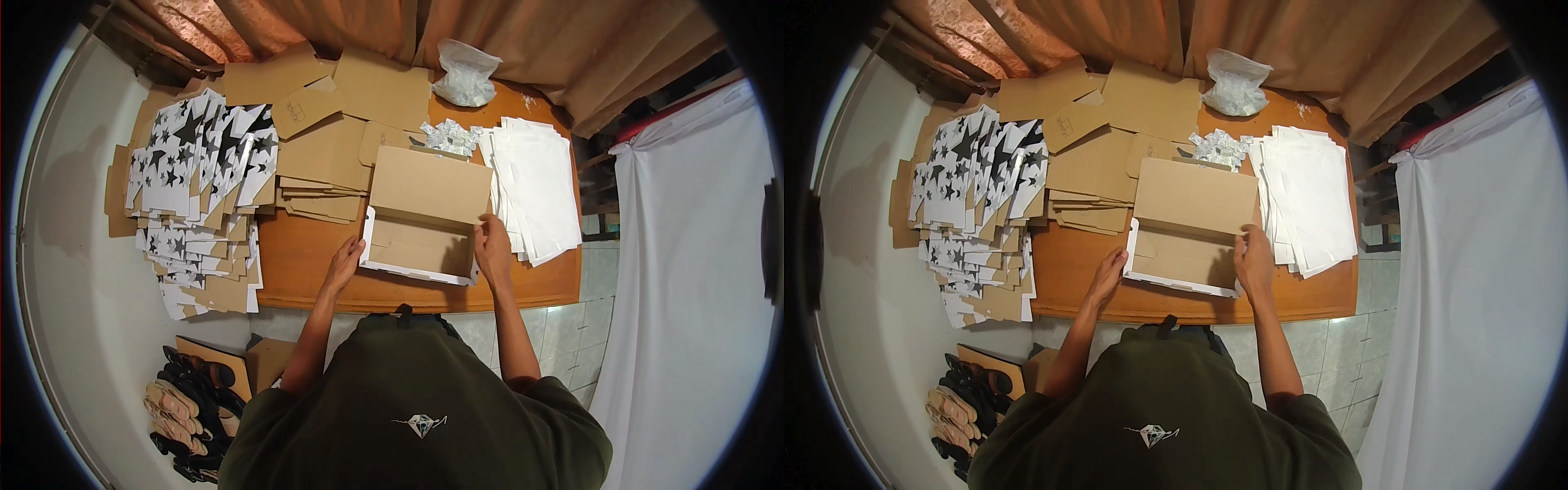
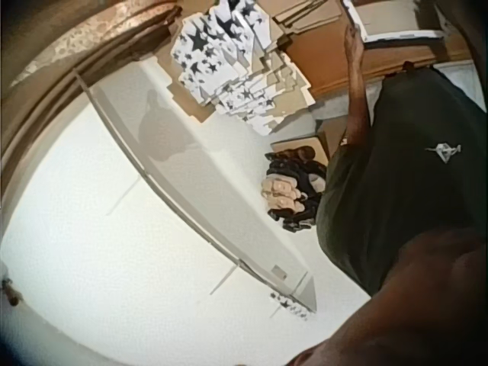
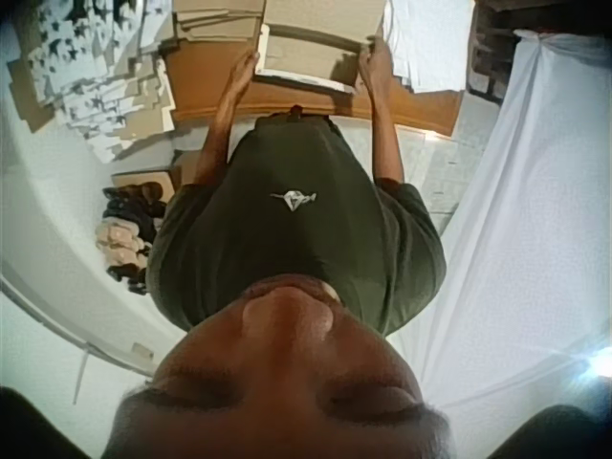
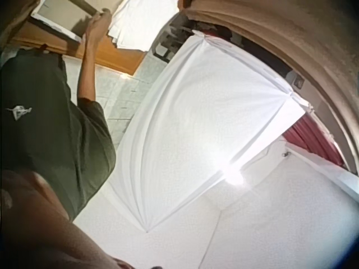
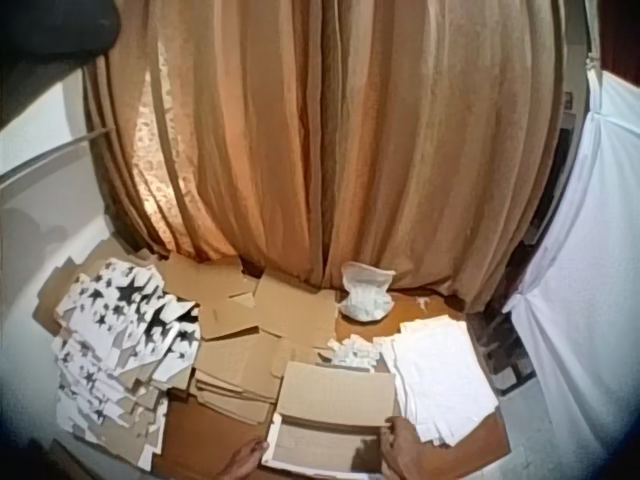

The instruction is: The person is assembling cardboard shoe boxes and placing them on a shelf.

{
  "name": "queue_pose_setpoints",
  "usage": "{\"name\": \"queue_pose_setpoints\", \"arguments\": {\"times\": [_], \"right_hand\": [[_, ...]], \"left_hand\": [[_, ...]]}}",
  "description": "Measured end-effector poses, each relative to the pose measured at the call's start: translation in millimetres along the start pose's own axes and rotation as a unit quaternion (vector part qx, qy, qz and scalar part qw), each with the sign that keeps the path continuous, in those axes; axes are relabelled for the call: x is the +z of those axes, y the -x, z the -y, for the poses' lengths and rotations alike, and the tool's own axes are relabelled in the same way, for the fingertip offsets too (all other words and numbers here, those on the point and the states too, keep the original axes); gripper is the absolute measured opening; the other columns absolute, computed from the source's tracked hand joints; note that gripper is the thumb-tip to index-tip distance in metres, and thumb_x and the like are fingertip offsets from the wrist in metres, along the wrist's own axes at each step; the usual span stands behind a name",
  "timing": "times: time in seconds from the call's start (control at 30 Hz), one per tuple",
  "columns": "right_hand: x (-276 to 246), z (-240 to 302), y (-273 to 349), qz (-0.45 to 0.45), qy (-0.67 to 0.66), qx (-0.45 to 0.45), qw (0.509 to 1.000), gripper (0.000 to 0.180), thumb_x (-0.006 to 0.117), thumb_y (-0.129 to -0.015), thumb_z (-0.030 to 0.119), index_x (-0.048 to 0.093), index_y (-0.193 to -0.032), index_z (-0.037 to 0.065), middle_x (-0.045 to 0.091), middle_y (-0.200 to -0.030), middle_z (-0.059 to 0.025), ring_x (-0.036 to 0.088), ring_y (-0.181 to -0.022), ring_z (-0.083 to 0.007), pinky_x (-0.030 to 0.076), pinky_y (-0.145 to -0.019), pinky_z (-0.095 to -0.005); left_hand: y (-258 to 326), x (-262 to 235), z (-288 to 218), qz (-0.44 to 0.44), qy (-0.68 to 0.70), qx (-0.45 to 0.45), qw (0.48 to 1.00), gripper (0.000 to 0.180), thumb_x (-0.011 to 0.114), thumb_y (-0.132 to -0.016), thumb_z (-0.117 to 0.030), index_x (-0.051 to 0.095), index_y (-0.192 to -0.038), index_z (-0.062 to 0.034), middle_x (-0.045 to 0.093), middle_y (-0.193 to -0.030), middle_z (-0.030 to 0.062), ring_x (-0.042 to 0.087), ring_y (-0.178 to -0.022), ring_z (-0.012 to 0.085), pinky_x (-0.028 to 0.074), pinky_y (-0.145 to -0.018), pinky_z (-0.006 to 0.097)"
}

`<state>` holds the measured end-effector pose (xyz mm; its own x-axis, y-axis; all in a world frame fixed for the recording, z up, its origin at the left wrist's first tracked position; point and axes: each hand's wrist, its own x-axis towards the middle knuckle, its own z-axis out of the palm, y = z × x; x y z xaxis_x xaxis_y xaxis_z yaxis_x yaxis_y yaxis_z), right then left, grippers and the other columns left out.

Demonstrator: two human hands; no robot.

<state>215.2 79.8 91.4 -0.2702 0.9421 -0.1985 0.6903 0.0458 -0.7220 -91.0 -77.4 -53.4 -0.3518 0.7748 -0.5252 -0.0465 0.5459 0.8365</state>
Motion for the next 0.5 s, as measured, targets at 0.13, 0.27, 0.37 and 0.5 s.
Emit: {"name": "queue_pose_setpoints", "arguments": {"times": [0.13,0.27,0.37,0.5], "right_hand": [[24,-92,4,-0.051,0.059,0.023,0.997,0.044,0.054,-0.103,0.033,0.056,-0.128,-0.003,0.065,-0.112,-0.0294,0.063,-0.107,-0.0451,0.048,-0.093,-0.0480],[40,-96,17,0.010,-0.075,0.026,0.997,0.049,0.053,-0.103,0.034,0.051,-0.135,-0.004,0.062,-0.123,-0.0307,0.060,-0.115,-0.0464,0.047,-0.097,-0.0452],[34,-71,23,0.008,-0.110,0.016,0.994,0.049,0.052,-0.104,0.031,0.049,-0.139,-0.003,0.063,-0.126,-0.0277,0.060,-0.117,-0.0427,0.046,-0.099,-0.0430],[36,-84,16,-0.009,-0.190,-0.013,0.982,0.052,0.051,-0.104,0.027,0.044,-0.148,0.001,0.063,-0.129,-0.0224,0.061,-0.118,-0.0331,0.044,-0.103,-0.0382]], "left_hand": [[6,8,-41,0.079,-0.025,0.002,0.997,0.059,0.054,-0.104,-0.040,0.050,-0.146,0.0000,0.065,-0.131,0.0205,0.060,-0.120,0.0256,0.044,-0.103,0.033],[9,7,-34,0.065,-0.064,0.039,0.995,0.053,0.053,-0.106,-0.033,0.050,-0.146,0.0008,0.065,-0.131,0.0174,0.059,-0.119,0.0230,0.044,-0.102,0.032],[11,0,-16,0.045,-0.010,0.104,0.993,0.052,0.053,-0.107,-0.032,0.048,-0.147,0.0024,0.063,-0.134,0.0169,0.058,-0.120,0.0224,0.044,-0.102,0.032],[13,2,-18,0.036,0.023,0.121,0.992,0.054,0.051,-0.108,-0.032,0.047,-0.147,0.0052,0.061,-0.135,0.0172,0.057,-0.120,0.0216,0.044,-0.103,0.032]]}}
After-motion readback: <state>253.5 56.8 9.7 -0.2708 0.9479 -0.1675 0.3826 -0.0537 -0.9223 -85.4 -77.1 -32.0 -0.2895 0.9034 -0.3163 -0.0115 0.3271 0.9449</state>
